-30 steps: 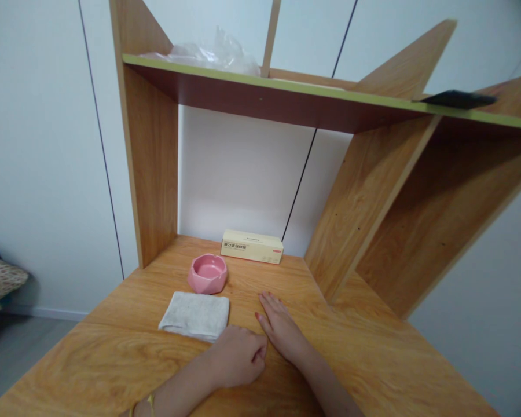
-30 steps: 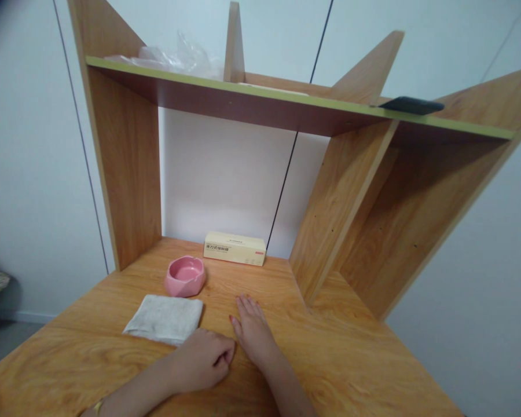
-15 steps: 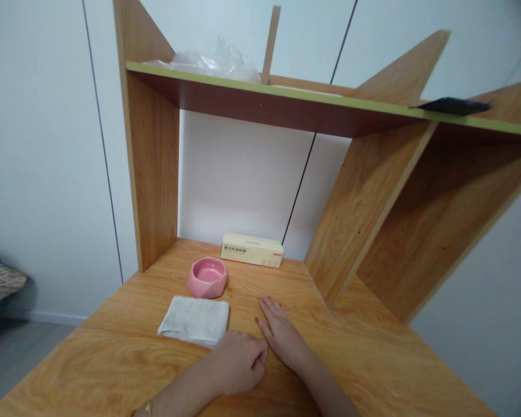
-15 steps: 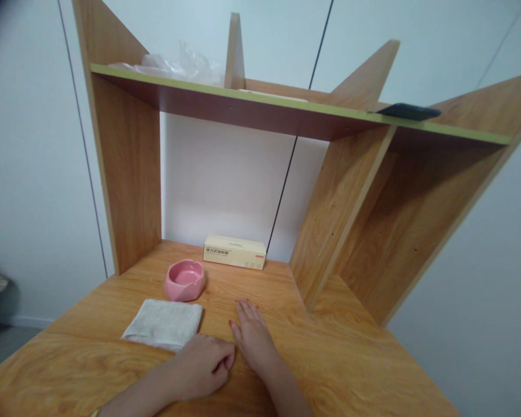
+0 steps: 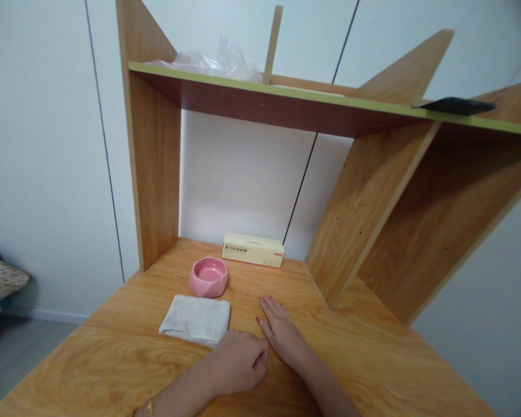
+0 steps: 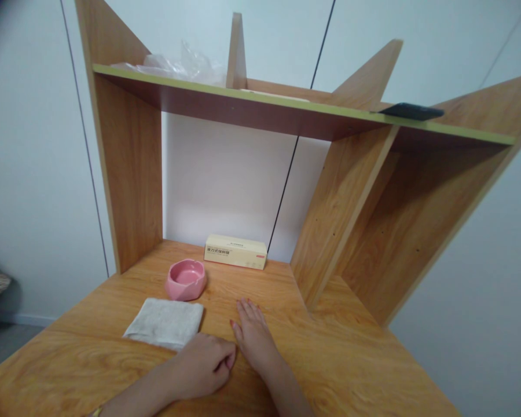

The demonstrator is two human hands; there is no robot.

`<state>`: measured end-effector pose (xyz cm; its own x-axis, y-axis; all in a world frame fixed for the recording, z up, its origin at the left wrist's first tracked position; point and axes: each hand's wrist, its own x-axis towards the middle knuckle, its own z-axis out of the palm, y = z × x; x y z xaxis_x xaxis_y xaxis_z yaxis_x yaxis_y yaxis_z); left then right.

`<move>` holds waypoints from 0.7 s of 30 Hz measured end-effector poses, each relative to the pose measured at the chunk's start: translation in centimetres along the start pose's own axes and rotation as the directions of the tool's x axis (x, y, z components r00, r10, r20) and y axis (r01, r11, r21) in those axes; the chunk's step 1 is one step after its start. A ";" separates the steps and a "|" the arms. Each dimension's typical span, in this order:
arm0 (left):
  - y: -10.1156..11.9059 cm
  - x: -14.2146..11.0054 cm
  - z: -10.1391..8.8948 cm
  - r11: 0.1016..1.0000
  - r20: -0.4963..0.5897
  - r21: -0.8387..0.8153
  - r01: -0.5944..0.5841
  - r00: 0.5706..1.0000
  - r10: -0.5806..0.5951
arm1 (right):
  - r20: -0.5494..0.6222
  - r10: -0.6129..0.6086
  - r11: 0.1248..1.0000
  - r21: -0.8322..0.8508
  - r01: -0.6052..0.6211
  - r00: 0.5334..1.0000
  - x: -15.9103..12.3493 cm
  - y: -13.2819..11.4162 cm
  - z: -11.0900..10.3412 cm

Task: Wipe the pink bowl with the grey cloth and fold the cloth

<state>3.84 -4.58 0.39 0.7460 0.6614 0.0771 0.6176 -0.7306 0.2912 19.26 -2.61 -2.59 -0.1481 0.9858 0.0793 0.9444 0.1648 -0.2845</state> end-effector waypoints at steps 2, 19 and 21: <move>-0.1 0.0 0.1 1.000 -0.011 0.001 -0.010 1.000 0.010 | -0.003 0.002 1.000 0.008 -0.002 1.000 0.0 0.0 0.1; -0.1 0.0 0.3 1.000 -0.024 -0.003 0.001 1.000 -0.001 | 0.002 0.009 1.000 0.018 -0.009 1.000 0.1 0.2 0.3; -0.1 0.0 0.4 1.000 -0.029 0.004 -0.002 1.000 0.002 | 0.000 0.007 1.000 0.017 -0.007 1.000 0.1 0.2 0.3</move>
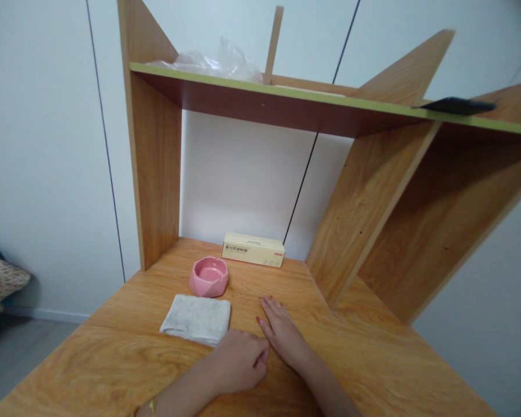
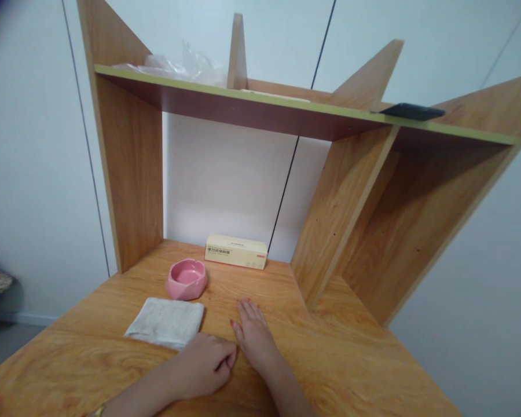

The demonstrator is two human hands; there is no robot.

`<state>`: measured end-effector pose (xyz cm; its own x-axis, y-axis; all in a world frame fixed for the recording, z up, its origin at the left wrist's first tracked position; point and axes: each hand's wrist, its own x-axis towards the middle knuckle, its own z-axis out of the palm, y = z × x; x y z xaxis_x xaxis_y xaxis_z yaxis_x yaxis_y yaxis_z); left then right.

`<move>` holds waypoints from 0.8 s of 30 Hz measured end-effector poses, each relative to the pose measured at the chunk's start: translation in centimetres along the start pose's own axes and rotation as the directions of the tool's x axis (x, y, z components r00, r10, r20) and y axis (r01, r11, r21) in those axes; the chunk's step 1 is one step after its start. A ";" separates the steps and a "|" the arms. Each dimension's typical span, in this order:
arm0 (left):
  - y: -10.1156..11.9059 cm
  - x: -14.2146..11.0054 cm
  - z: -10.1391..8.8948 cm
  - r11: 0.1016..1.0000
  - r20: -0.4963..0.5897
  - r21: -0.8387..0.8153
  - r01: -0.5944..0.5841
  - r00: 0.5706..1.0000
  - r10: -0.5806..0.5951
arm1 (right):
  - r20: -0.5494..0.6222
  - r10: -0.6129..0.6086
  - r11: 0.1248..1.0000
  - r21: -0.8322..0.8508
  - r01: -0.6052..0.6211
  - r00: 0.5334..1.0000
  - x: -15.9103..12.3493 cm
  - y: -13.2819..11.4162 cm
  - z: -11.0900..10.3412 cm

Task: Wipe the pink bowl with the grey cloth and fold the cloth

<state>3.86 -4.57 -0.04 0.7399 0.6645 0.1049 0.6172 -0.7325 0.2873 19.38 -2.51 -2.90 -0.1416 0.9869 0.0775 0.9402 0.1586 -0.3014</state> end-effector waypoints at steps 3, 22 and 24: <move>-0.1 0.0 0.1 1.000 -0.001 -0.004 -0.009 1.000 0.009 | 0.001 -0.004 1.000 -0.002 0.004 1.000 0.0 -0.1 -0.1; 0.0 0.0 -0.2 1.000 0.015 -0.009 -0.001 1.000 0.001 | -0.020 -0.012 1.000 0.012 0.012 1.000 -0.1 -0.1 -0.2; 0.0 0.0 -0.1 1.000 0.011 -0.006 -0.006 1.000 0.006 | -0.026 -0.010 1.000 0.017 0.010 1.000 -0.1 -0.1 -0.1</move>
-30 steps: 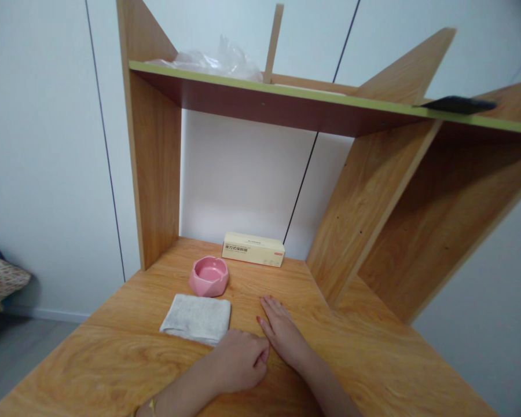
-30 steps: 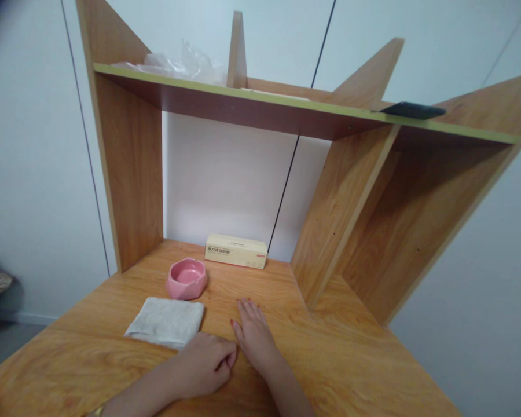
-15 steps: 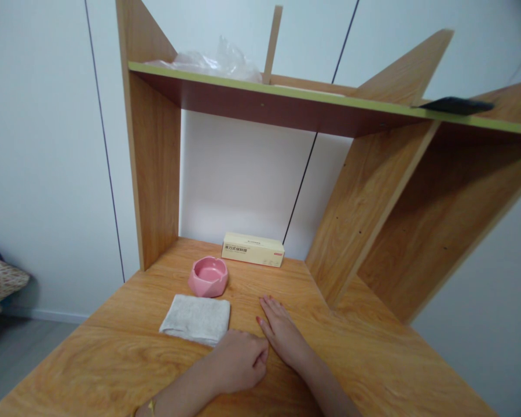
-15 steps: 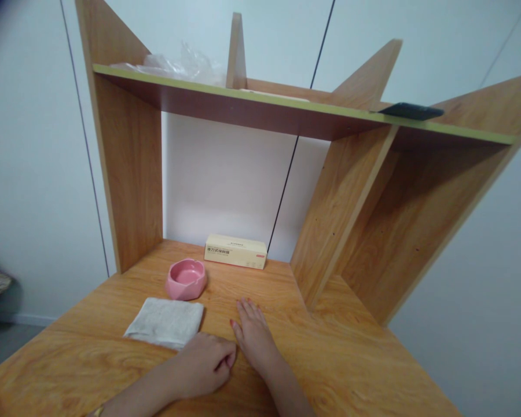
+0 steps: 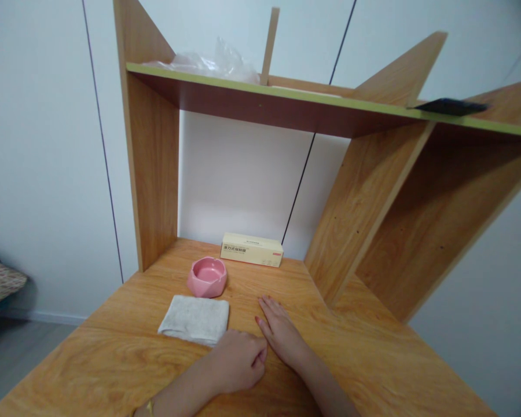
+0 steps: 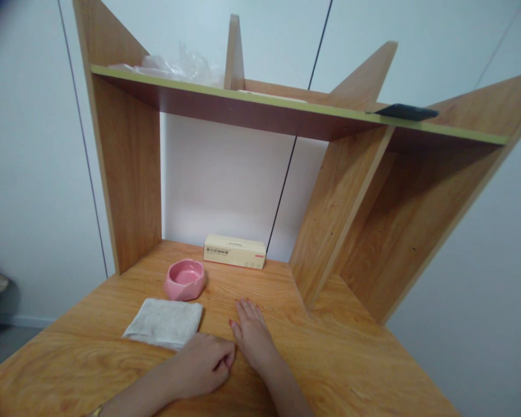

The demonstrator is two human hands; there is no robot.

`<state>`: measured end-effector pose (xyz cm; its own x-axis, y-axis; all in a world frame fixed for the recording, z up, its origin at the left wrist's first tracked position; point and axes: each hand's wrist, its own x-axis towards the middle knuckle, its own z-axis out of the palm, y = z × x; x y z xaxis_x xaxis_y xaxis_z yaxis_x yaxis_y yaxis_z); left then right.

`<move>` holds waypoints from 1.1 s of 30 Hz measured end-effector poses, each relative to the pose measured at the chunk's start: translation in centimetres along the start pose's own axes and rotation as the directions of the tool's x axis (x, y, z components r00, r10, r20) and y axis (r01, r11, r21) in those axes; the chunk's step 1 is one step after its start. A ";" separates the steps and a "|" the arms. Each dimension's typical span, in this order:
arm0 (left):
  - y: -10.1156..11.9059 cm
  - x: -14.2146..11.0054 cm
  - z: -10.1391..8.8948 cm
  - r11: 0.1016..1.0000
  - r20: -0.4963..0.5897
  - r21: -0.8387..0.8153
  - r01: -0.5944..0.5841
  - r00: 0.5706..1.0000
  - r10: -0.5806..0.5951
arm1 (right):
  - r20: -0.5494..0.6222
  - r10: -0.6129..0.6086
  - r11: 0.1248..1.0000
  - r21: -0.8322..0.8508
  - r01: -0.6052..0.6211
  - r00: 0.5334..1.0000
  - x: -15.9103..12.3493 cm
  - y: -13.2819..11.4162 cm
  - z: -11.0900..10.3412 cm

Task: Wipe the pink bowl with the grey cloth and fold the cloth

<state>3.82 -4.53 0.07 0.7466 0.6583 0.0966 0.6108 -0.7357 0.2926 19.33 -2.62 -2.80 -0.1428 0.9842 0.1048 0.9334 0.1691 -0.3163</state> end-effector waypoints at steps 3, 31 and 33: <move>0.0 0.0 0.0 1.000 0.001 0.007 0.001 1.000 -0.001 | 0.014 0.003 1.000 -0.010 -0.003 1.000 0.1 0.0 0.0; 0.2 0.0 -0.2 1.000 0.001 0.011 0.011 1.000 -0.011 | -0.001 -0.010 1.000 -0.002 0.010 1.000 0.1 0.2 0.1; 0.2 0.0 -0.3 1.000 0.012 0.018 0.009 1.000 -0.009 | 0.003 -0.004 1.000 -0.009 0.004 1.000 0.1 0.1 0.1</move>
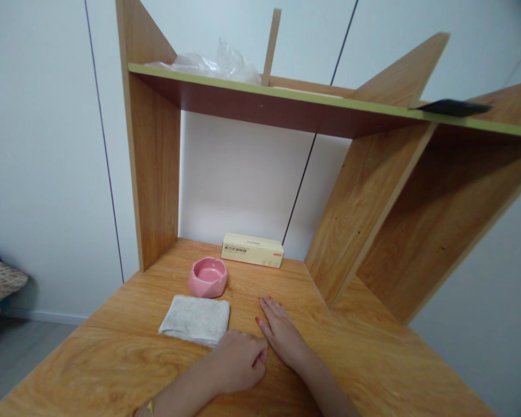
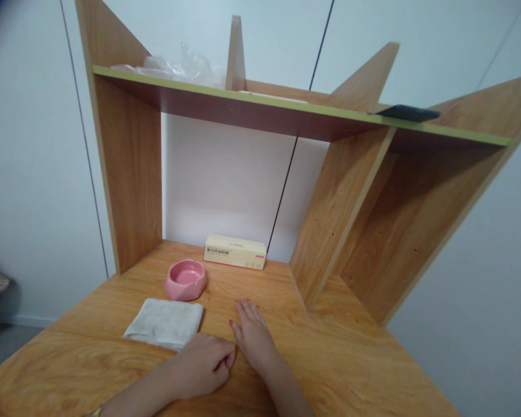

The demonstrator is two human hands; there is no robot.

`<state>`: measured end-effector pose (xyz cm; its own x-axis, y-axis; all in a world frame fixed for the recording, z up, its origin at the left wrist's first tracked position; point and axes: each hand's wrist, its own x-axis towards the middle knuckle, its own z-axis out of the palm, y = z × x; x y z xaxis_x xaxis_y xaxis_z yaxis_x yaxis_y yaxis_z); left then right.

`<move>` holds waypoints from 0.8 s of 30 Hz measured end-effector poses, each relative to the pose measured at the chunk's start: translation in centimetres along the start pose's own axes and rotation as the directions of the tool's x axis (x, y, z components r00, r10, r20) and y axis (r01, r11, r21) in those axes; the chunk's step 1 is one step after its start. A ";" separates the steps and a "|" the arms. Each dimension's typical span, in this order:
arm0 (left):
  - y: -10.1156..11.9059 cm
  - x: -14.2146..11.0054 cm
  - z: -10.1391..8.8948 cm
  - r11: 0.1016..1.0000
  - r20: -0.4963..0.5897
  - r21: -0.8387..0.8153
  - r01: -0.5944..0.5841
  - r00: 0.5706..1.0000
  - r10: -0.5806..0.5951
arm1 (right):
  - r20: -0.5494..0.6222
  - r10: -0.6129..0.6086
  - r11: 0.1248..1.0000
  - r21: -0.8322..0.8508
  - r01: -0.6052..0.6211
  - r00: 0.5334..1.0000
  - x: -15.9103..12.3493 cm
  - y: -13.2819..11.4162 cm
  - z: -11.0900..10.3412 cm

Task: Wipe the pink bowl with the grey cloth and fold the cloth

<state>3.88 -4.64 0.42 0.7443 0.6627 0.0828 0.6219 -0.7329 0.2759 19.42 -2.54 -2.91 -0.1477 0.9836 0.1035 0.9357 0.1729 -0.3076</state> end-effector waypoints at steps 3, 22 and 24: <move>0.1 0.0 -0.2 1.000 0.009 0.001 0.002 1.000 -0.002 | 0.012 0.007 1.000 -0.009 -0.007 1.000 0.0 -0.1 -0.1; 0.2 -0.1 -0.2 1.000 0.004 -0.009 0.015 1.000 -0.015 | 0.017 0.014 1.000 0.010 -0.014 1.000 -0.1 -0.2 -0.2; 0.3 -0.1 -0.3 1.000 0.009 -0.007 0.017 1.000 -0.017 | 0.019 0.014 1.000 0.013 -0.015 1.000 -0.1 -0.1 -0.1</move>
<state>3.92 -4.89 0.75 0.7356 0.6739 0.0690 0.6331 -0.7201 0.2841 19.34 -2.64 -2.76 -0.1402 0.9868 0.0812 0.9334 0.1591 -0.3217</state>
